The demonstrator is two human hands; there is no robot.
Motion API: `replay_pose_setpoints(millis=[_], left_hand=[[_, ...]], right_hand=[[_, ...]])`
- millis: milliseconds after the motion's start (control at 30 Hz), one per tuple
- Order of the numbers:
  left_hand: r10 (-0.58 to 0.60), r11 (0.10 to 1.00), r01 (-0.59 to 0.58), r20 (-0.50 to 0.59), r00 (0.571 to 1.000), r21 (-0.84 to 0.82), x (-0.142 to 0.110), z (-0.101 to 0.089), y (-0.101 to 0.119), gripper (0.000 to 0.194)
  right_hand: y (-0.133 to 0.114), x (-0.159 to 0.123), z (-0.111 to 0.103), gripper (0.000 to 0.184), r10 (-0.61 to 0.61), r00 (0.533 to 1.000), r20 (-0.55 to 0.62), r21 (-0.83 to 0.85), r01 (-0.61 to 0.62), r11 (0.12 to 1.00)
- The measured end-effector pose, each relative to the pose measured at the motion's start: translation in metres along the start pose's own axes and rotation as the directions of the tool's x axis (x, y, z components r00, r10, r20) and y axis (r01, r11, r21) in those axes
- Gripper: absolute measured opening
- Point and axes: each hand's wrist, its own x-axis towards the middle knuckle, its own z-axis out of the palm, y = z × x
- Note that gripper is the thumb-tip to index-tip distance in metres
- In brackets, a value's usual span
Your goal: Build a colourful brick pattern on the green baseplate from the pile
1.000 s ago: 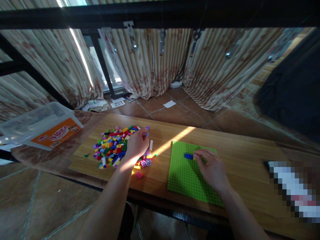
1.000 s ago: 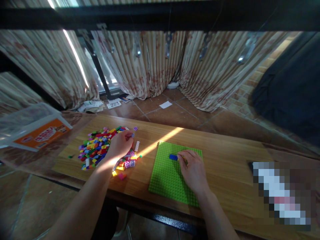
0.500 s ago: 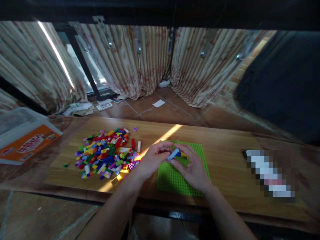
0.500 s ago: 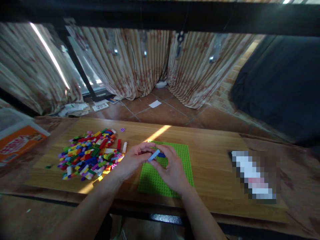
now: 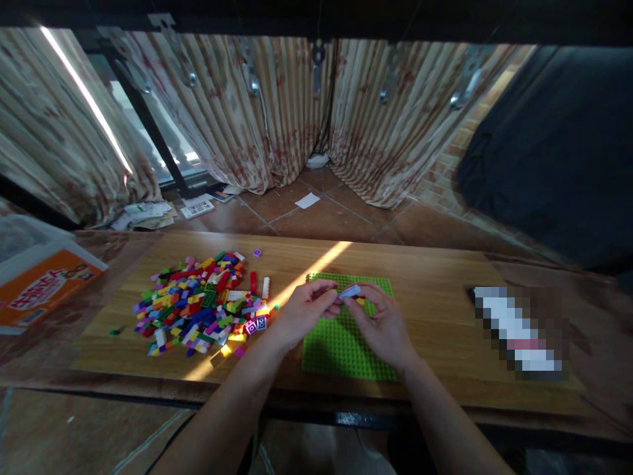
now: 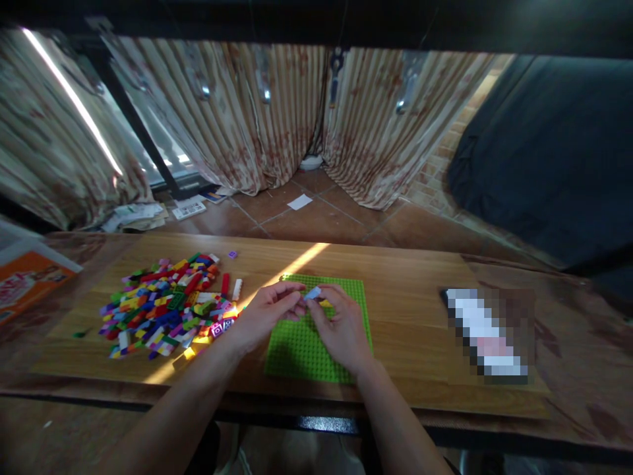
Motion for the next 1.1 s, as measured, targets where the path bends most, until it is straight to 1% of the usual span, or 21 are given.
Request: replay_pose_setpoints(millis=[67,133,167,233,300,367,433,533,633,700,800,900,933,1033,1100], left_hand=[[0.013,1.0,-0.012,-0.039,0.999,0.017,0.002,-0.003,0.001,0.023],[0.032,0.999,-0.028,-0.09,0.995,0.045,0.003,-0.007,0.003,0.021],[0.041,0.997,-0.034,-0.114,0.993,0.065,0.004,-0.009,0.004,0.02],[0.057,0.993,-0.041,-0.148,0.987,0.113,0.006,-0.012,0.004,0.019],[0.076,0.985,-0.05,-0.155,0.985,0.165,0.008,-0.013,0.002,0.019],[0.112,0.974,-0.083,-0.128,0.985,0.211,0.009,-0.012,0.0,0.02],[0.18,0.955,-0.156,-0.076,0.981,0.253,0.009,-0.01,-0.002,0.021],[0.289,0.909,-0.282,0.023,0.957,0.307,0.004,-0.004,-0.003,0.022],[0.332,0.876,-0.345,0.095,0.938,0.337,-0.001,0.002,-0.003,0.021],[0.348,0.857,-0.358,0.098,0.933,0.37,-0.002,0.005,-0.004,0.018],[0.361,0.837,-0.351,0.058,0.931,0.42,0.0,0.003,-0.008,0.014],[0.343,0.849,-0.329,0.043,0.938,0.413,0.004,-0.001,-0.01,0.014],[0.328,0.857,-0.317,0.043,0.944,0.406,0.005,-0.002,-0.01,0.015],[0.278,0.877,-0.276,0.054,0.959,0.392,0.008,-0.005,-0.01,0.015],[0.257,0.888,-0.271,0.087,0.962,0.373,0.009,-0.006,-0.011,0.017]], right_hand=[[0.008,0.003,-0.007,0.013,0.096,0.991,-0.096,0.016,-0.095,0.995],[0.016,0.006,-0.015,0.014,0.214,0.955,-0.203,0.081,-0.202,0.976],[0.02,0.007,-0.017,0.014,0.262,0.937,-0.231,0.116,-0.241,0.964],[0.024,0.008,-0.021,0.015,0.322,0.914,-0.248,0.175,-0.285,0.942],[0.023,0.008,-0.02,0.014,0.339,0.91,-0.238,0.203,-0.294,0.934],[0.018,0.006,-0.015,0.014,0.326,0.921,-0.214,0.189,-0.288,0.939],[0.011,0.004,-0.009,0.013,0.293,0.938,-0.184,0.139,-0.27,0.953],[0.002,-0.001,0.0,0.013,0.214,0.97,-0.117,0.047,-0.209,0.977],[-0.001,-0.006,0.006,0.011,0.149,0.988,-0.033,-0.009,-0.15,0.989],[-0.001,-0.008,0.009,0.011,0.134,0.991,-0.002,-0.027,-0.134,0.991],[0.0,-0.009,0.01,0.012,0.121,0.993,0.019,-0.036,-0.12,0.992],[-0.001,-0.009,0.01,0.008,0.108,0.994,0.034,-0.017,-0.107,0.994],[-0.001,-0.009,0.01,0.011,0.105,0.993,0.044,-0.003,-0.105,0.994],[0.0,-0.01,0.01,0.036,0.092,0.992,0.09,0.035,-0.096,0.995],[0.002,-0.01,0.01,0.046,0.075,0.989,0.127,0.02,-0.078,0.997]])
